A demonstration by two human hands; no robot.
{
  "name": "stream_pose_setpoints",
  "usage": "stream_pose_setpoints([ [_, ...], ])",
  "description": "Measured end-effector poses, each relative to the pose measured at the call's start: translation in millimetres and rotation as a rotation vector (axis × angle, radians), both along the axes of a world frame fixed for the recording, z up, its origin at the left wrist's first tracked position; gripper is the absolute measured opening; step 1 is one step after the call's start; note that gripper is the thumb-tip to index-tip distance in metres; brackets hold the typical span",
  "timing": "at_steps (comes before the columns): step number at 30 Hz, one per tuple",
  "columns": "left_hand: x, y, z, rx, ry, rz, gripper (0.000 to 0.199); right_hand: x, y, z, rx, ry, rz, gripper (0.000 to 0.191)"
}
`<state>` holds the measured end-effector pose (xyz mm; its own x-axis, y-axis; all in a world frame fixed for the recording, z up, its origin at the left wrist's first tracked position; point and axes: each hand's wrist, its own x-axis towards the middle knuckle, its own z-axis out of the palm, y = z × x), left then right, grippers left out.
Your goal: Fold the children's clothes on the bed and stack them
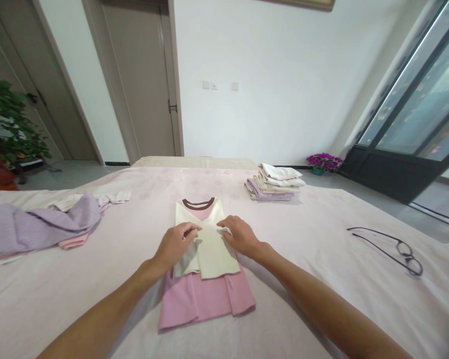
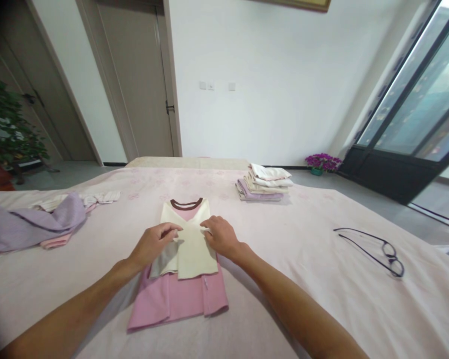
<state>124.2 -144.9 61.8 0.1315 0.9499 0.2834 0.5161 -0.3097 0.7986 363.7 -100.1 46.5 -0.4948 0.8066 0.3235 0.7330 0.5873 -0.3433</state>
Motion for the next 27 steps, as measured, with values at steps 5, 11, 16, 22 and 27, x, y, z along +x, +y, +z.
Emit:
stream_pose_setpoints([
  [5, -19, 7, -4.4, -0.144, 0.136, 0.052, 0.030, 3, -18, -10.9, 0.026, 0.055, 0.022, 0.024],
  [11, -12, 0, -15.7, -0.120, 0.176, -0.107, 0.033, 3, -25, -17.9, 0.087, 0.075, 0.052, 0.023],
  [16, -35, -8, -11.9, -0.037, 0.135, -0.046, 0.029, 19, -27, -21.3, 0.051, 0.187, -0.006, 0.022],
  [22, -70, -39, -20.3, 0.102, 0.243, -0.131, 0.028, 26, -25, -18.7, -0.161, 0.264, 0.056, 0.017],
  [27, -63, -59, -19.7, 0.270, 0.289, -0.465, 0.012, 15, -38, 5.0, -0.400, 0.299, 0.271, 0.020],
])
